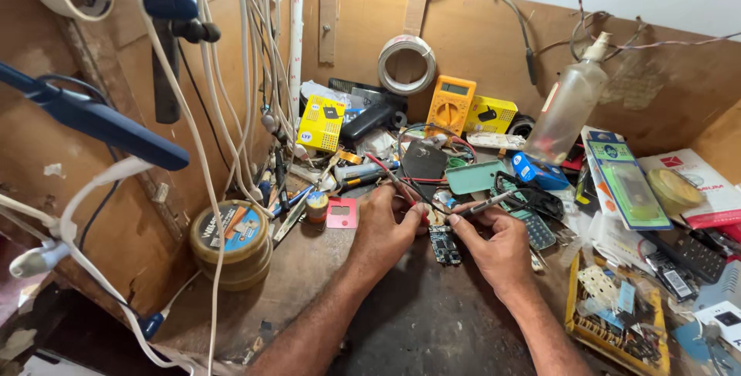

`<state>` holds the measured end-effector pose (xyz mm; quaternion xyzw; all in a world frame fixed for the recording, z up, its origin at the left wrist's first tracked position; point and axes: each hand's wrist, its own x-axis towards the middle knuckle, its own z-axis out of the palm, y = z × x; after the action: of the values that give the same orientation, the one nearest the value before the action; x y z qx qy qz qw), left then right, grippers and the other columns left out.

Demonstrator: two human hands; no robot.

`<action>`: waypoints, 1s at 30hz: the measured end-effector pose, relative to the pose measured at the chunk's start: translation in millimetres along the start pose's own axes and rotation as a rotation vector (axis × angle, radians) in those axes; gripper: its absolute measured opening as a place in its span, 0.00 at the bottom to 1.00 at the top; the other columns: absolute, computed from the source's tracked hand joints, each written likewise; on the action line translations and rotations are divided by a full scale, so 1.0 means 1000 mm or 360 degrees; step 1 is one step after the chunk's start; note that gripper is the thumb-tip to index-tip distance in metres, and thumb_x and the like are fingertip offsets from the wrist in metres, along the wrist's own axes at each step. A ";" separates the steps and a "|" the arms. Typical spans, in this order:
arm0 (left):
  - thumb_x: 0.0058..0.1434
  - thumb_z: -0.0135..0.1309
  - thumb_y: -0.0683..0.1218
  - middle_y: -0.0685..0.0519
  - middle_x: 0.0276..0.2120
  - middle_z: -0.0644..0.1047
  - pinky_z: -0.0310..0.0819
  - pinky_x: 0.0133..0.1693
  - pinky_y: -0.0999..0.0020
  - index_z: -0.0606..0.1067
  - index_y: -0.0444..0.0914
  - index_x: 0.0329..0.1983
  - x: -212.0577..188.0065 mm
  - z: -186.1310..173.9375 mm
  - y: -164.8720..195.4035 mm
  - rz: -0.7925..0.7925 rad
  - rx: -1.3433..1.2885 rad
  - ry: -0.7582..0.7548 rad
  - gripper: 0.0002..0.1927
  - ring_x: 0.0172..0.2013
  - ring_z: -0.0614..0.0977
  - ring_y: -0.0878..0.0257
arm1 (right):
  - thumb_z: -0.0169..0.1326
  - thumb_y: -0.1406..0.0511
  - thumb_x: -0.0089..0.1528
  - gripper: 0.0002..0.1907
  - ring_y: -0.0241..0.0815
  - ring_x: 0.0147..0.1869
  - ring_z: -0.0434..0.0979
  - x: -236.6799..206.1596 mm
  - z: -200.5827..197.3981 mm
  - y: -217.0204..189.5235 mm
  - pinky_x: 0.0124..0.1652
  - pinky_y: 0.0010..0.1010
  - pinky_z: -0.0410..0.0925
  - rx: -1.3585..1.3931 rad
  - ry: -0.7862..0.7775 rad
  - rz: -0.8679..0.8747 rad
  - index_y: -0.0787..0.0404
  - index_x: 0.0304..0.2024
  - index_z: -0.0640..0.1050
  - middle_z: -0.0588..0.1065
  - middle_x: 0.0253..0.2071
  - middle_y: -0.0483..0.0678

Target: The person uses a multimeter to test a small circuit board and a white power adapter on a cluttered workbench. They connect the multimeter probes to various points on the components while observing the readings on the multimeter display.

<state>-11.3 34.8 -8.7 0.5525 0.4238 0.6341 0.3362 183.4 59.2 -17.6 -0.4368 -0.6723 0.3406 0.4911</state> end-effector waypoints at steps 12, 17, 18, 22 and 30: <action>0.61 0.57 0.36 0.46 0.31 0.83 0.89 0.32 0.69 0.73 0.28 0.38 0.000 -0.001 0.002 -0.0047 -0.0009 -0.0021 0.05 0.32 0.88 0.62 | 0.62 0.68 0.61 0.07 0.29 0.39 0.80 -0.002 -0.001 -0.005 0.40 0.23 0.72 -0.0072 0.0022 -0.0022 0.65 0.41 0.83 0.83 0.36 0.44; 0.61 0.57 0.36 0.46 0.31 0.83 0.88 0.32 0.70 0.74 0.28 0.38 0.000 -0.001 0.001 -0.0007 0.0058 -0.0011 0.05 0.32 0.88 0.62 | 0.62 0.68 0.61 0.07 0.29 0.39 0.79 -0.002 -0.001 -0.003 0.40 0.23 0.72 -0.0055 0.0008 -0.0013 0.65 0.41 0.83 0.83 0.36 0.45; 0.61 0.57 0.36 0.46 0.31 0.83 0.88 0.33 0.70 0.74 0.28 0.38 0.000 -0.001 0.000 0.0001 0.0051 -0.0013 0.05 0.32 0.88 0.63 | 0.62 0.68 0.61 0.07 0.29 0.38 0.80 -0.002 -0.001 -0.003 0.40 0.23 0.72 -0.0058 0.0011 -0.0003 0.65 0.41 0.83 0.83 0.35 0.45; 0.61 0.56 0.36 0.46 0.32 0.83 0.89 0.33 0.69 0.74 0.29 0.39 0.001 -0.002 -0.001 0.0021 0.0068 -0.0015 0.05 0.33 0.88 0.63 | 0.61 0.68 0.61 0.08 0.30 0.38 0.80 -0.001 0.000 -0.002 0.40 0.23 0.73 0.0037 0.0014 0.0036 0.66 0.43 0.83 0.83 0.35 0.45; 0.60 0.57 0.35 0.46 0.32 0.83 0.88 0.32 0.69 0.73 0.29 0.39 0.002 -0.001 -0.002 -0.0046 0.0079 -0.0001 0.06 0.32 0.88 0.62 | 0.60 0.67 0.62 0.07 0.30 0.27 0.74 -0.003 -0.008 -0.003 0.27 0.23 0.67 0.0201 0.0163 0.0178 0.65 0.40 0.82 0.79 0.29 0.44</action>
<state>-12.8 37.4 -10.2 0.5546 0.4473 0.6183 0.3317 190.5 55.3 -13.6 -0.4586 -0.5982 0.3864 0.5315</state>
